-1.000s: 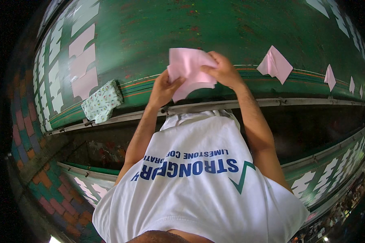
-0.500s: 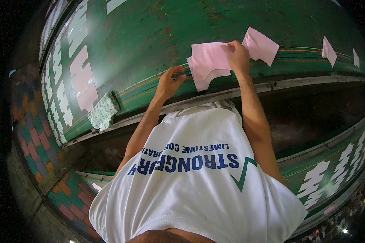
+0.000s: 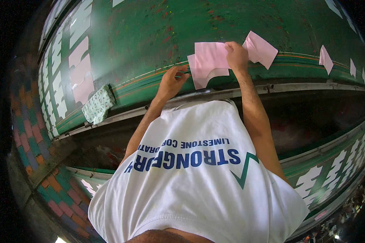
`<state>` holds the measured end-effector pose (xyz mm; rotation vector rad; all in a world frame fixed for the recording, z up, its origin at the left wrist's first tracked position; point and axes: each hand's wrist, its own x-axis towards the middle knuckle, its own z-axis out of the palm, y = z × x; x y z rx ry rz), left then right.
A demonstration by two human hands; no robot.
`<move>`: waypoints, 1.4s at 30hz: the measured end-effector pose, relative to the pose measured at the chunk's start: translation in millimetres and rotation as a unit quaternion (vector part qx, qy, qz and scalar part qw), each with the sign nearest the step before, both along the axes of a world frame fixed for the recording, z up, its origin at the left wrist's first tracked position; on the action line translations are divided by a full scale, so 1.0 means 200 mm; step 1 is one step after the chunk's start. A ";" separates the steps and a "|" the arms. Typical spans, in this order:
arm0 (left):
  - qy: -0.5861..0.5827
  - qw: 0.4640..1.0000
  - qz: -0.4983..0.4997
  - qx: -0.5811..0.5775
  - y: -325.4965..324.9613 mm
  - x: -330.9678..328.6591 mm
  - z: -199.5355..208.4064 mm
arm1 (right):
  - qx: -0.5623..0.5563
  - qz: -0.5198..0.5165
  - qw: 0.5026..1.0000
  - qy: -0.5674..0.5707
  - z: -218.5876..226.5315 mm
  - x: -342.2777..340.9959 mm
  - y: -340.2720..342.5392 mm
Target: The person repeatedly picks up small paper pieces and places them on a green curved surface, smoothing each piece into position. The person handles both white and pink paper pieces one at a time, arranging them in a pattern across the surface.
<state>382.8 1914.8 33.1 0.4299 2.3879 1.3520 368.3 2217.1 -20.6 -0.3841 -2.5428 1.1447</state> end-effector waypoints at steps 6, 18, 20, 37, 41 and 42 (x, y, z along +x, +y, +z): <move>-0.032 0.997 0.067 0.013 -0.11 0.04 -0.03 | -0.033 -0.014 0.997 -0.064 0.07 0.01 0.01; 0.037 0.981 0.168 0.094 -0.17 0.03 -0.03 | 0.032 0.277 0.960 0.025 0.35 0.14 -0.31; 0.092 0.972 0.186 0.109 -0.19 0.01 0.00 | -0.024 0.376 0.926 0.006 0.43 0.20 -0.46; -0.038 0.975 0.054 0.210 -0.45 0.09 0.22 | -0.181 0.291 0.938 -0.059 0.58 0.21 -0.87; -0.020 0.949 0.093 0.301 -0.70 0.08 0.11 | -0.257 0.177 0.950 -0.027 0.40 0.12 -0.87; -0.044 0.928 0.133 0.344 -0.77 0.06 0.08 | -0.288 0.134 0.948 -0.031 0.35 0.08 -0.85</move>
